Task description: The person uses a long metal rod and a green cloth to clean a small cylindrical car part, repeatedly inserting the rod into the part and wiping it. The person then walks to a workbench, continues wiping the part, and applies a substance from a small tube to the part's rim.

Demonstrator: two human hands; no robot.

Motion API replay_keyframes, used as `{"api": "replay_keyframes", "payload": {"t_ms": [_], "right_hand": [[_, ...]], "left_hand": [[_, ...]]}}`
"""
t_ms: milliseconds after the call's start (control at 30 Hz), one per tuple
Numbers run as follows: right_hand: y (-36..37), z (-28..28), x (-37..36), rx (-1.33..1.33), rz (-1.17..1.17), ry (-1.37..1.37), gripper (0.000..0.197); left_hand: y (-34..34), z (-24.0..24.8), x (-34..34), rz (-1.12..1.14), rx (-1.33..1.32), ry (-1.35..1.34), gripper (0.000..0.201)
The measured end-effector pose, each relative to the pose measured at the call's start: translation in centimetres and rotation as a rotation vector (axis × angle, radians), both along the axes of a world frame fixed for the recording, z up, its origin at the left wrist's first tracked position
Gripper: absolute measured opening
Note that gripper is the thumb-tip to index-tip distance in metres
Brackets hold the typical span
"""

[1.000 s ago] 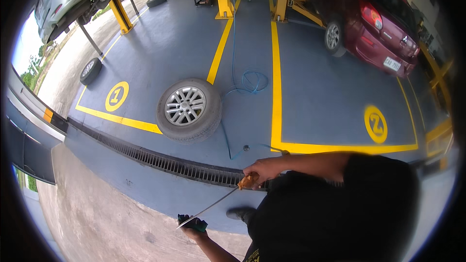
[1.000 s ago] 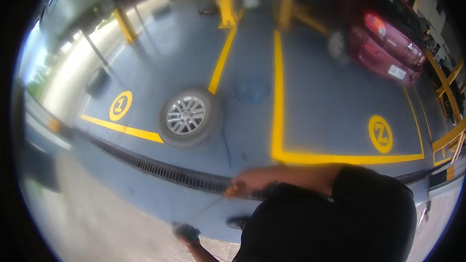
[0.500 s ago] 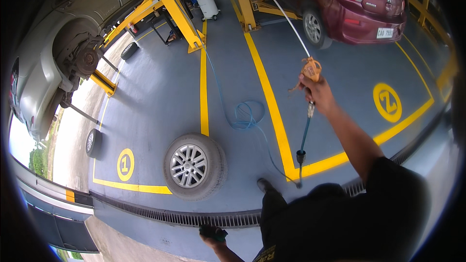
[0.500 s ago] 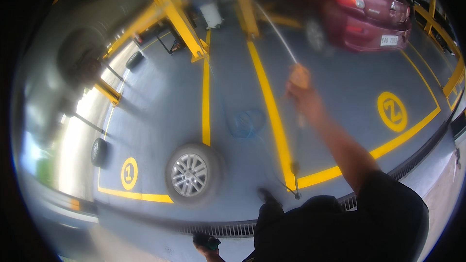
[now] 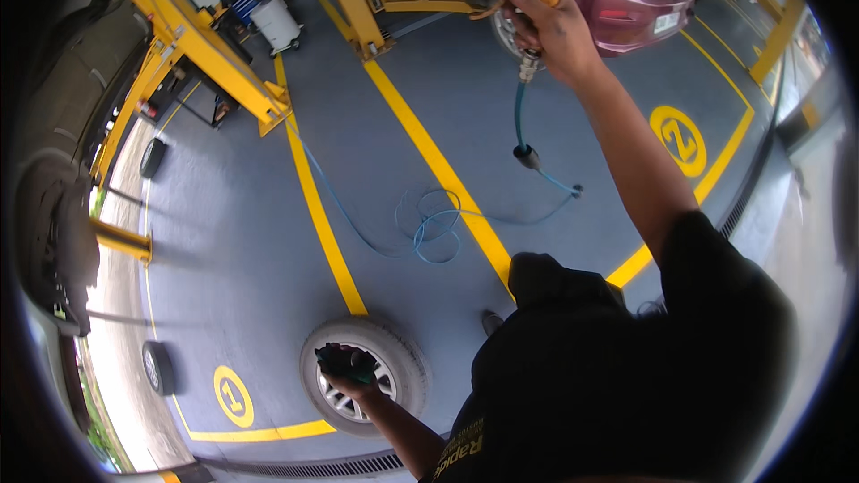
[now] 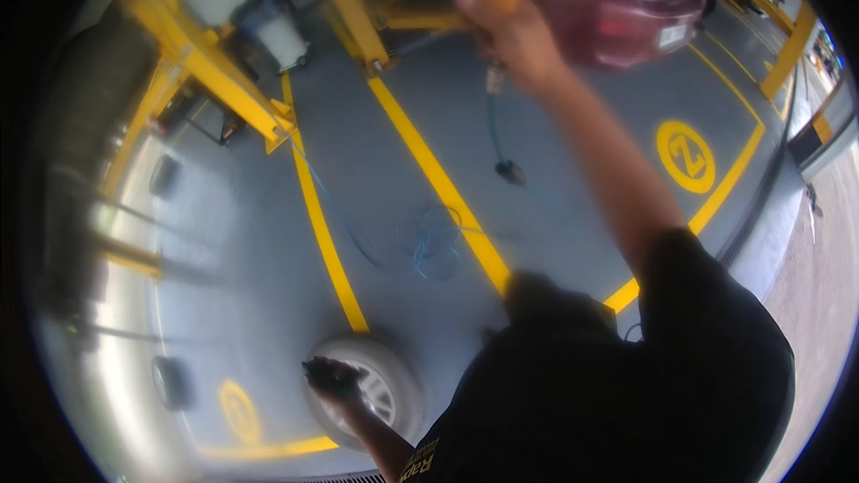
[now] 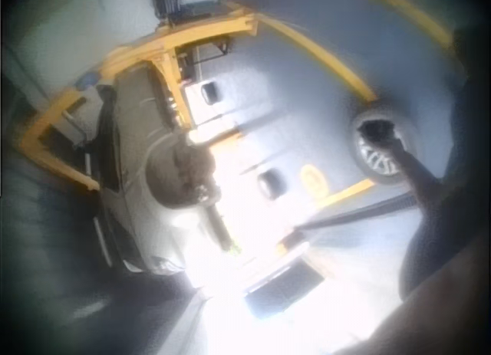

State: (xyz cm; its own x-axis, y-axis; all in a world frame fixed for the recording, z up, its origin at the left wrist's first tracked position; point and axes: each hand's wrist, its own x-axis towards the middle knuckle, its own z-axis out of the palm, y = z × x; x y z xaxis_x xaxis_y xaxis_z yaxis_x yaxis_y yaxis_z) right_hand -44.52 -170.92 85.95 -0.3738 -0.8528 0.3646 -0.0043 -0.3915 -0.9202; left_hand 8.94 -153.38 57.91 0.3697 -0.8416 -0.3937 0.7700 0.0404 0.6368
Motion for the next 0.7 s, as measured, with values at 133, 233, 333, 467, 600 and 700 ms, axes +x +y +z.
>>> {"api": "replay_keyframes", "payload": {"t_ms": [133,233,333,467,600,700], "right_hand": [[-11.9,0.6,-0.7,-0.072,0.111,-0.143,0.032],[-22.9,0.8,-1.1,-0.070,0.209,-0.156,0.034],[-32.7,2.6,-2.5,-0.127,0.236,-0.118,0.034],[-46.8,5.6,-3.0,-0.224,0.314,-0.134,0.031],[-61.6,7.1,0.0,-0.242,0.435,-0.308,0.029],[-73.2,7.1,6.9,-0.225,0.539,-0.442,0.027]], "left_hand": [[-16.9,-8.8,4.3,-0.269,-0.087,-0.243,0.049],[-30.2,-5.5,-6.6,-0.378,0.059,-0.308,0.047],[-41.4,-3.7,-13.9,-0.505,0.065,-0.333,0.045],[-54.7,-2.8,-18.8,-0.578,0.069,-0.346,0.043],[-66.5,-3.3,-20.2,-0.563,0.075,-0.343,0.041],[-74.6,-3.8,-16.8,-0.481,0.094,-0.347,0.040]]}}
